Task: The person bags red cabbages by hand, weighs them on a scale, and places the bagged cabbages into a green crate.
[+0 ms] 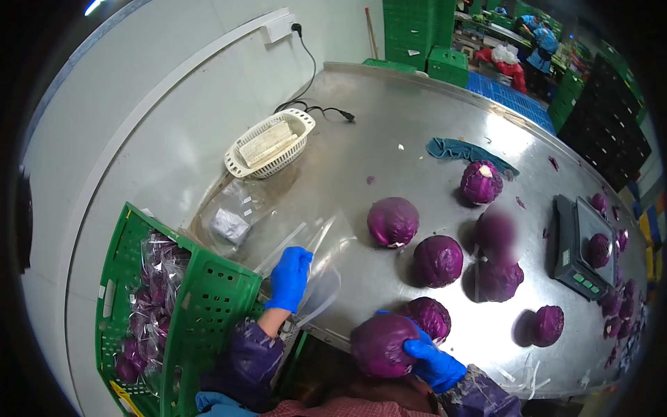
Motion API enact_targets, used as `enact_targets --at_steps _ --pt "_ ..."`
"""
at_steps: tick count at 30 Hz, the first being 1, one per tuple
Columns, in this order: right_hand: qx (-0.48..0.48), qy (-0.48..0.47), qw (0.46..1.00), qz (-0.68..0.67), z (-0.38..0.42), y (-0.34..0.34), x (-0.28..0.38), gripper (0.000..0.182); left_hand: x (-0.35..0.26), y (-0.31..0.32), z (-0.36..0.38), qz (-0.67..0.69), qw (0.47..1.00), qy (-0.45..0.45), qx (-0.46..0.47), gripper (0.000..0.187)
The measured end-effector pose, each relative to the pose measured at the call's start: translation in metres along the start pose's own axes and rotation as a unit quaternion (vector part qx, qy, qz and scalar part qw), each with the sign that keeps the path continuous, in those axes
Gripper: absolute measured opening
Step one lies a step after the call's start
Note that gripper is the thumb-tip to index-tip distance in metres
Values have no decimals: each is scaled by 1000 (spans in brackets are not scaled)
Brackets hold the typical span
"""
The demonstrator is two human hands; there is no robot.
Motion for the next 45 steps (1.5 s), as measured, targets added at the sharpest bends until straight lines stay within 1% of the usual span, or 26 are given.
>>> enact_targets --at_steps 4,6,8,9,10,11,13,16,18,19,20,22,24,27,28,29,30,31,33,36,37,39,40,42,44,45 --pt "112 42 993 2 -20 53 -10 76 -44 43 58 -67 973 153 158 7" --pt "126 9 991 37 -39 68 -9 75 -52 10 67 281 949 95 102 9" --pt "108 -67 986 110 -58 68 -2 73 -47 5 86 197 944 247 92 15" --pt "58 -83 979 177 -66 52 -4 74 -9 22 81 336 931 -9 139 23" --pt "49 -125 970 205 -63 50 5 76 -4 15 75 554 788 -253 91 19" --pt "34 -204 943 261 -69 35 1 81 11 20 73 580 738 -330 100 15" --pt "-11 -284 871 401 -70 24 -3 91 13 11 67 542 802 -242 72 13" --pt "-52 -244 839 484 -71 28 -7 91 -7 -2 59 477 849 -209 91 14" --pt "-63 -215 831 510 -70 34 1 90 -18 -20 54 435 876 -197 72 14" --pt "-66 -221 831 506 -78 31 0 90 -40 -35 56 333 934 -111 70 21" --pt "-89 -183 889 411 -94 15 -9 89 -70 -53 62 224 972 -23 65 28" --pt "-107 -140 935 308 -104 3 -17 88 -111 -68 66 208 969 -99 88 23" --pt "-136 -97 971 172 -107 -4 -24 87 -122 -62 66 255 965 23 61 25" --pt "-100 -281 913 278 -107 4 -12 84 -89 -40 58 302 951 -58 35 20" --pt "-100 -268 907 308 -94 15 5 85 -104 -48 56 234 972 -12 25 20" --pt "-137 -321 830 435 -94 12 18 85 -104 -47 58 230 970 74 14 21" --pt "-151 -327 794 490 -87 16 27 84 -126 -55 59 244 966 69 51 22" --pt "-134 -293 824 466 -99 7 26 84 -138 -65 59 207 972 104 39 22" --pt "-137 -250 843 455 -100 8 20 84 -119 -60 57 256 965 30 38 23" --pt "-109 -283 686 661 -88 52 20 87 -110 -49 58 236 970 40 46 21" --pt "-97 -279 689 662 -96 49 13 87 -106 -46 60 231 972 30 40 21" --pt "-103 -304 537 780 -115 47 0 88 -115 -46 66 189 976 101 25 23" --pt "-95 -305 537 781 -119 43 -2 88 -116 -48 69 186 978 97 19 23" --pt "-106 -263 788 546 -125 15 4 90 -133 -49 81 65 979 189 33 24" --pt "-127 -257 825 487 -143 -19 -13 87 -128 -49 87 90 977 185 59 31" --pt "-127 -270 772 561 -154 -35 -24 82 -126 -48 89 6 980 188 71 37"
Point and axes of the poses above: each hand's wrist, its own z-axis away from the middle knuckle, its own y-axis out of the palm, x = y × z, the point moved 8 cm from there along -z, towards the middle knuckle, and after that the axes turned 1 degree about -x, right-handed, at the moved point
